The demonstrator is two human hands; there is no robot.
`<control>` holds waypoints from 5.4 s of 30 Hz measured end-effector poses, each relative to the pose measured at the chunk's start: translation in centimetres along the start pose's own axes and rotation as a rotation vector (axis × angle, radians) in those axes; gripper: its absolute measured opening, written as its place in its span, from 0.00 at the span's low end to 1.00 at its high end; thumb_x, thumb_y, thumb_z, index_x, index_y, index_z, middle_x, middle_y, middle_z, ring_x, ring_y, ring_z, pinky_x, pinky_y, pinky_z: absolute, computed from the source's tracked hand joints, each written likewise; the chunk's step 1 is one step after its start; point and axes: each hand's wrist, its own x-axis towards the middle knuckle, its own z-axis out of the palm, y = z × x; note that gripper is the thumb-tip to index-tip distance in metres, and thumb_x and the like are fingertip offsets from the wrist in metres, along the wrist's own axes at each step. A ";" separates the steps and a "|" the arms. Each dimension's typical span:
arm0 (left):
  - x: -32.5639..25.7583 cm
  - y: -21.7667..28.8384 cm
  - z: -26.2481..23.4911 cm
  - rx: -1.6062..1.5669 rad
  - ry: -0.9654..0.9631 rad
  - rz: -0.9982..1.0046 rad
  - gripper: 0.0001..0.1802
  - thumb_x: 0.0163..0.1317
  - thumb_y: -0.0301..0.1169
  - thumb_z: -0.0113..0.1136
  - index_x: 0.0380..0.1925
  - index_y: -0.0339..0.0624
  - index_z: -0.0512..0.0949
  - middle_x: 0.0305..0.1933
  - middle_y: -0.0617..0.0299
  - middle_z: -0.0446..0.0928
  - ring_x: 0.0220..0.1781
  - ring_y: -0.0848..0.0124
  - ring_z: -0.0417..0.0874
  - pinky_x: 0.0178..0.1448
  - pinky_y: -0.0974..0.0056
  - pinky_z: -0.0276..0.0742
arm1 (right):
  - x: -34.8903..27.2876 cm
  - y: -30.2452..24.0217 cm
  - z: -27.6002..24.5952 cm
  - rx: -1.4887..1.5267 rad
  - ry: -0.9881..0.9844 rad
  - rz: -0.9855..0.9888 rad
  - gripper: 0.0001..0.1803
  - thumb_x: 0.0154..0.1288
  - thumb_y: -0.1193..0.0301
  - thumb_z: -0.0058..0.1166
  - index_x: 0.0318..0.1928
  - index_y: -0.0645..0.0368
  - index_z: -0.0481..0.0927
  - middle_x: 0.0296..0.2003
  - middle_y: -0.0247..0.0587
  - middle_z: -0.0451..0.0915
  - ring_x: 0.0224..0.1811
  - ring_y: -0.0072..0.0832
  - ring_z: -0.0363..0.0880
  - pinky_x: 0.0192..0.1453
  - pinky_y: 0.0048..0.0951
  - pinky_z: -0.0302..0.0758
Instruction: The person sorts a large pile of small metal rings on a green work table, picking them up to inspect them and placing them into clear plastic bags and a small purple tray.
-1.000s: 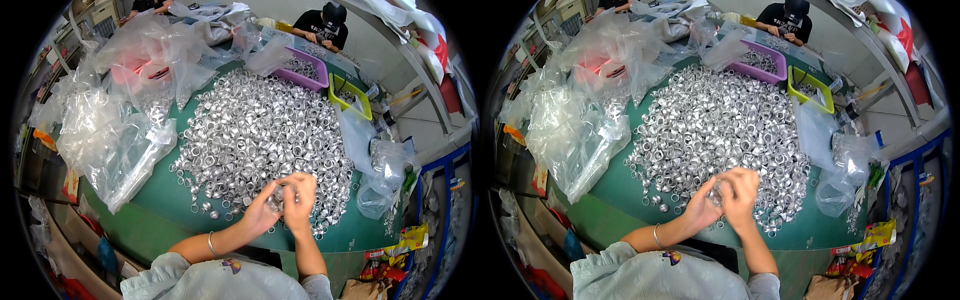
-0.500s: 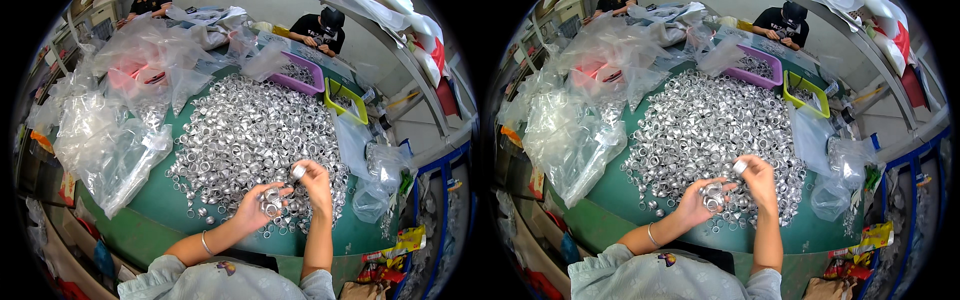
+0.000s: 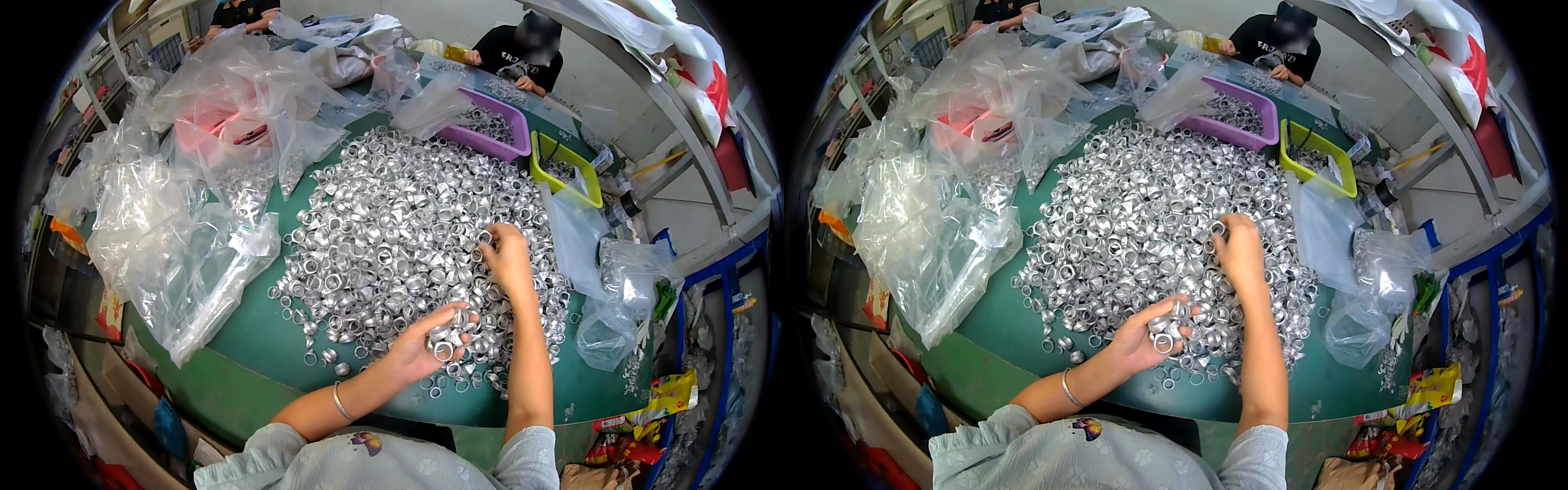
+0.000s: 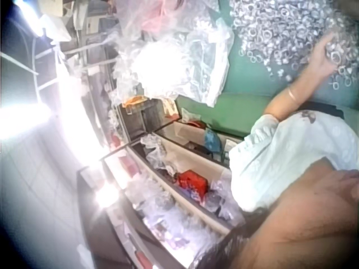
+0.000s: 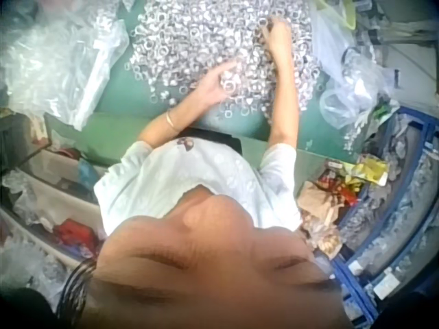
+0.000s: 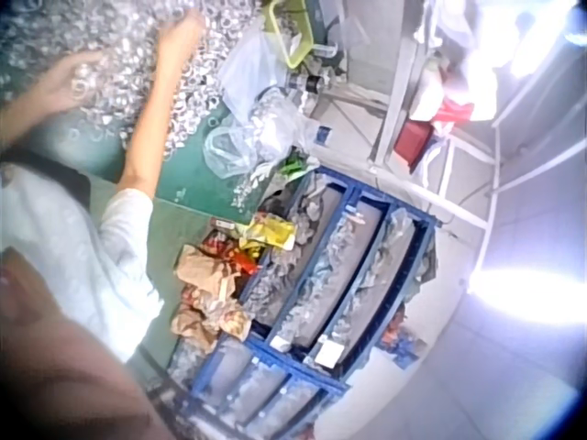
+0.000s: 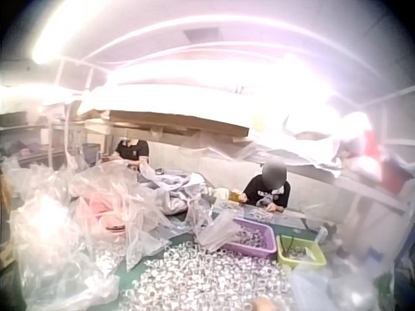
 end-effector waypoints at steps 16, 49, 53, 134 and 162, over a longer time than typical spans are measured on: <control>1.3 0.9 1.1 -0.115 0.023 0.082 0.15 0.62 0.33 0.54 0.49 0.47 0.69 0.45 0.56 0.72 0.37 0.68 0.76 0.35 0.66 0.78 | 5.4 3.4 -3.0 0.855 0.089 0.245 0.08 0.61 0.71 0.55 0.31 0.63 0.80 0.22 0.35 0.78 0.21 0.22 0.73 0.27 0.23 0.71; -0.2 0.4 1.2 -0.130 0.007 0.108 0.19 0.63 0.33 0.53 0.54 0.46 0.67 0.44 0.55 0.73 0.41 0.66 0.77 0.40 0.61 0.80 | 7.3 -1.2 -5.7 1.403 -0.266 0.213 0.08 0.64 0.69 0.50 0.38 0.61 0.76 0.26 0.37 0.78 0.24 0.19 0.74 0.24 0.16 0.71; -0.8 0.9 1.7 -0.008 0.036 0.188 0.19 0.65 0.37 0.50 0.54 0.45 0.67 0.47 0.55 0.73 0.45 0.65 0.77 0.44 0.58 0.80 | 1.3 -5.6 -5.3 0.779 -0.656 0.036 0.08 0.58 0.68 0.58 0.31 0.60 0.80 0.22 0.33 0.79 0.21 0.16 0.75 0.23 0.16 0.70; -19.9 30.6 -6.6 0.127 0.181 1.447 0.21 0.67 0.39 0.39 0.54 0.36 0.65 0.56 0.49 0.68 0.57 0.53 0.69 0.61 0.50 0.68 | 1.0 -33.8 9.6 0.387 -0.169 -0.634 0.20 0.53 0.68 0.52 0.47 0.61 0.75 0.34 0.58 0.79 0.41 0.52 0.77 0.45 0.47 0.73; -7.4 6.9 -4.6 2.089 0.668 1.272 0.13 0.50 0.27 0.62 0.38 0.45 0.79 0.39 0.62 0.74 0.45 0.63 0.71 0.48 0.60 0.61 | -13.3 -12.5 7.1 -0.347 0.226 -0.241 0.12 0.51 0.67 0.60 0.33 0.62 0.76 0.39 0.45 0.72 0.44 0.38 0.67 0.46 0.37 0.62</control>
